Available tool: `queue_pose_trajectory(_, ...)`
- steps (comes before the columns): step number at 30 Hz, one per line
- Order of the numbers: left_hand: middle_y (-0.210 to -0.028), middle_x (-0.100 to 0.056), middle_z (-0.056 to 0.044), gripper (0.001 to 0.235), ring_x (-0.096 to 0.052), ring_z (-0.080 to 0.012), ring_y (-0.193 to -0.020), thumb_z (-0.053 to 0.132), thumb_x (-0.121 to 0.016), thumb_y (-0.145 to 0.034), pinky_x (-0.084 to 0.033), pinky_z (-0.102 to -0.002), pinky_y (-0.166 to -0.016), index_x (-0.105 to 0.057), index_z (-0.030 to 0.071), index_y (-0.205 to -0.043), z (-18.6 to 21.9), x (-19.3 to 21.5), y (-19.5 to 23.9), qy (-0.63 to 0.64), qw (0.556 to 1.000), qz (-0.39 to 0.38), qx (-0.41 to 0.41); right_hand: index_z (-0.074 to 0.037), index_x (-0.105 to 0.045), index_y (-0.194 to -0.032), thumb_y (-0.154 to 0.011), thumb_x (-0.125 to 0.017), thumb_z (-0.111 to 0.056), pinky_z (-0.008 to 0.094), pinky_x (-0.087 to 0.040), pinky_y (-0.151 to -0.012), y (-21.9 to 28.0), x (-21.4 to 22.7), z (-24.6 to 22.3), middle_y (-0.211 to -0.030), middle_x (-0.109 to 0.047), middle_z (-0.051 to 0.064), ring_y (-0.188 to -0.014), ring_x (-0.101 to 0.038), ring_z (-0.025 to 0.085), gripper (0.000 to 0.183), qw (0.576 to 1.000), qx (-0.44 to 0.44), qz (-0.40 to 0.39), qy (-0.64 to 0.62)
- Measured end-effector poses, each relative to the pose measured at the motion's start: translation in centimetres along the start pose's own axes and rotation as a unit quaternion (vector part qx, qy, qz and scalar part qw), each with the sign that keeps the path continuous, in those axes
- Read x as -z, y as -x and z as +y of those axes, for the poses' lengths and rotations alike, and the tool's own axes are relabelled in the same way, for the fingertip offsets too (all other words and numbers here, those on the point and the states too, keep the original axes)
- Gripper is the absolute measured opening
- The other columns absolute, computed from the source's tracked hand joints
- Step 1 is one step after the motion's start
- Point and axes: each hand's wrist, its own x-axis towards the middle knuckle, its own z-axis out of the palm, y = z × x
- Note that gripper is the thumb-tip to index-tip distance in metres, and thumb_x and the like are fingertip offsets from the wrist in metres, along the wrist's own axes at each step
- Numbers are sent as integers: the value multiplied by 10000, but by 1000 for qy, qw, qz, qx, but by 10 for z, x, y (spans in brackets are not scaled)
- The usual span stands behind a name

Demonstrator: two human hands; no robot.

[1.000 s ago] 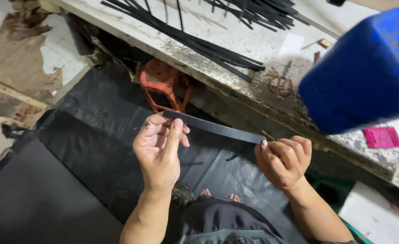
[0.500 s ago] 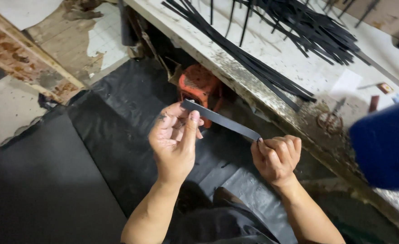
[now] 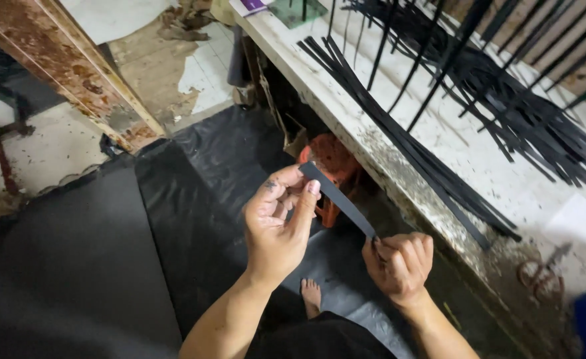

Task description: Applying edge paint or sanding the edges of leather strips by feeding them through a specialized applicator machine.

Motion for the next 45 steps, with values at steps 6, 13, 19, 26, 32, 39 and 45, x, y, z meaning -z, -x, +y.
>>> queue_pose_trajectory(6, -1027, -742, -140, 178, -748, -172, -883, 38, -708, -945, -622, -225, -735, -675, -33, -1104, -18, -2, -48, -35, 998, 38, -21, -48, -530, -771, -854, -797, -46, 397, -356, -640, -24, -46, 19, -740, -589, 101, -615, -554, 236, 279, 1000, -5, 1, -31)
queue_pose_trajectory(13, -988, -723, -135, 161, -750, -176, -845, 58, -712, -947, -620, -221, -700, -653, -13, -1080, -35, 13, -86, -37, 998, 49, -31, -60, -514, -784, -859, -806, -90, 400, -360, -673, -43, -92, 22, -743, -580, 101, -615, -532, 230, 302, 999, -3, -16, -52)
queue_pose_trajectory(19, -1036, -712, -135, 137, -731, -150, -853, 26, -726, -931, -597, -192, -676, -667, -7, -1051, -47, 36, -119, -50, 997, 29, -59, -64, -461, -787, -880, -777, -97, 399, -339, -661, -58, -131, 12, -735, -567, 110, -608, -521, 238, 331, 998, -14, -23, -53)
queue_pose_trajectory(26, -1014, -728, -169, 118, -732, -163, -840, 23, -717, -926, -594, -201, -650, -661, -38, -1010, -63, 89, -171, -32, 995, -39, -89, -82, -470, -768, -873, -780, -117, 384, -346, -671, -82, -191, -23, -735, -576, 80, -601, -521, 212, 329, 999, -52, -16, -1)
queue_pose_trajectory(32, -1019, -723, -175, 196, -686, -126, -736, 8, -704, -946, -511, -194, -541, -564, -3, -1083, -86, 152, -227, 39, 979, -162, -117, -98, -474, -758, -887, -769, -133, 382, -356, -693, -105, -258, -75, -713, -567, 60, -594, -513, 202, 323, 987, -93, -4, 130)
queue_pose_trajectory(39, -918, -693, -76, 164, -664, -98, -756, 95, -661, -986, -564, -224, -668, -657, -23, -1100, -83, 213, -282, 120, 946, -293, -65, -104, -520, -780, -883, -800, -131, 379, -365, -729, -142, -309, -145, -721, -594, 55, -631, -545, 222, 300, 954, -150, 15, 260)
queue_pose_trajectory(45, -914, -672, -30, 127, -636, -59, -792, 91, -677, -984, -556, -195, -721, -646, 36, -1094, -82, 247, -284, 171, 927, -332, -35, -93, -542, -797, -882, -812, -125, 355, -364, -744, -150, -332, -187, -757, -625, 35, -644, -573, 192, 285, 939, -155, 36, 306)
